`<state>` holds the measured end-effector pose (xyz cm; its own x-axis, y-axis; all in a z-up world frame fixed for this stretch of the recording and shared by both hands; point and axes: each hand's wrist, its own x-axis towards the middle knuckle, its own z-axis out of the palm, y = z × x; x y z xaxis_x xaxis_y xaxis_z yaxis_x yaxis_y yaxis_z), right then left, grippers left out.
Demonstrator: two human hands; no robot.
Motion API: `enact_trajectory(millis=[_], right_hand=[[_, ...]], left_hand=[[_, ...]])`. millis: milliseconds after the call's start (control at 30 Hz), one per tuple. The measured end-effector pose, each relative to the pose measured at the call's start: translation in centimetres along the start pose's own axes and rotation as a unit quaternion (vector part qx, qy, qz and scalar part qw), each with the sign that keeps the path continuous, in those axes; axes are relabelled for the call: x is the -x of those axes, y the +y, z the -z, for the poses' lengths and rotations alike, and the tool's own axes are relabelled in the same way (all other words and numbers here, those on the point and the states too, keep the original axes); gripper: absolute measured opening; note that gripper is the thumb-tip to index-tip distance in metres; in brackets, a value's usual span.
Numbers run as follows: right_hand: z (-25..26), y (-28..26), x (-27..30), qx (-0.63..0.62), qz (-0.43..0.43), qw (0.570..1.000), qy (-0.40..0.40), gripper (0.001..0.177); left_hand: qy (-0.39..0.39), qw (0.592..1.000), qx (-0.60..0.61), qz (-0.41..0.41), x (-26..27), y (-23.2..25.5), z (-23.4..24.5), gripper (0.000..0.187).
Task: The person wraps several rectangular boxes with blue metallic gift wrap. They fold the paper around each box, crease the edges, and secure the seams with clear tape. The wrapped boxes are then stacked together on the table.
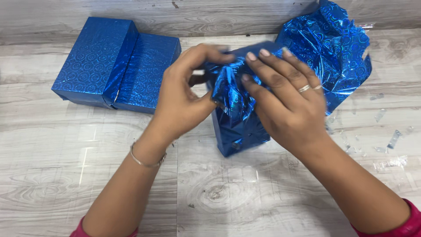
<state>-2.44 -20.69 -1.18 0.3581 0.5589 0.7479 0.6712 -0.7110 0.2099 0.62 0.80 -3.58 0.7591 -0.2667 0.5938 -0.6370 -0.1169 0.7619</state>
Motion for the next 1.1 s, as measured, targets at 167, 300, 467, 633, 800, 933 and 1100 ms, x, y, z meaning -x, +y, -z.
enact_trajectory(millis=[167, 300, 467, 633, 800, 933, 1100], right_hand=[[-4.5, -0.6, 1.9, -0.154, -0.052, 0.983, -0.086, 0.051], [-6.1, -2.5, 4.1, -0.270, -0.069, 0.943, -0.180, 0.058], [-5.9, -3.4, 6.0, -0.294, -0.012, 0.933, -0.209, 0.053], [-6.1, -3.1, 6.1, -0.282, 0.008, 0.936, -0.208, 0.038], [-5.7, -3.1, 5.8, -0.278, 0.001, 0.935, -0.219, 0.031], [-4.6, -2.5, 5.4, -0.234, 0.034, 0.948, -0.213, 0.039], [-2.3, -2.4, 6.1, -0.207, -0.090, 0.950, -0.214, 0.042]], left_hand=[[0.102, 0.978, -0.080, 0.162, 5.1, -1.8, -1.4, 0.042], [0.036, 0.958, -0.074, 0.275, 9.7, -1.9, -0.5, 0.047], [-0.213, 0.952, -0.177, 0.132, 11.4, -1.0, 5.7, 0.043], [-0.189, 0.960, -0.101, 0.179, 7.1, -4.2, 6.1, 0.040], [-0.307, 0.944, 0.051, 0.108, 3.7, -8.2, 2.6, 0.067], [-0.280, 0.947, -0.005, 0.159, 5.5, -7.3, 3.2, 0.057], [-0.136, 0.937, -0.248, 0.204, 10.2, -2.6, 4.2, 0.051]])
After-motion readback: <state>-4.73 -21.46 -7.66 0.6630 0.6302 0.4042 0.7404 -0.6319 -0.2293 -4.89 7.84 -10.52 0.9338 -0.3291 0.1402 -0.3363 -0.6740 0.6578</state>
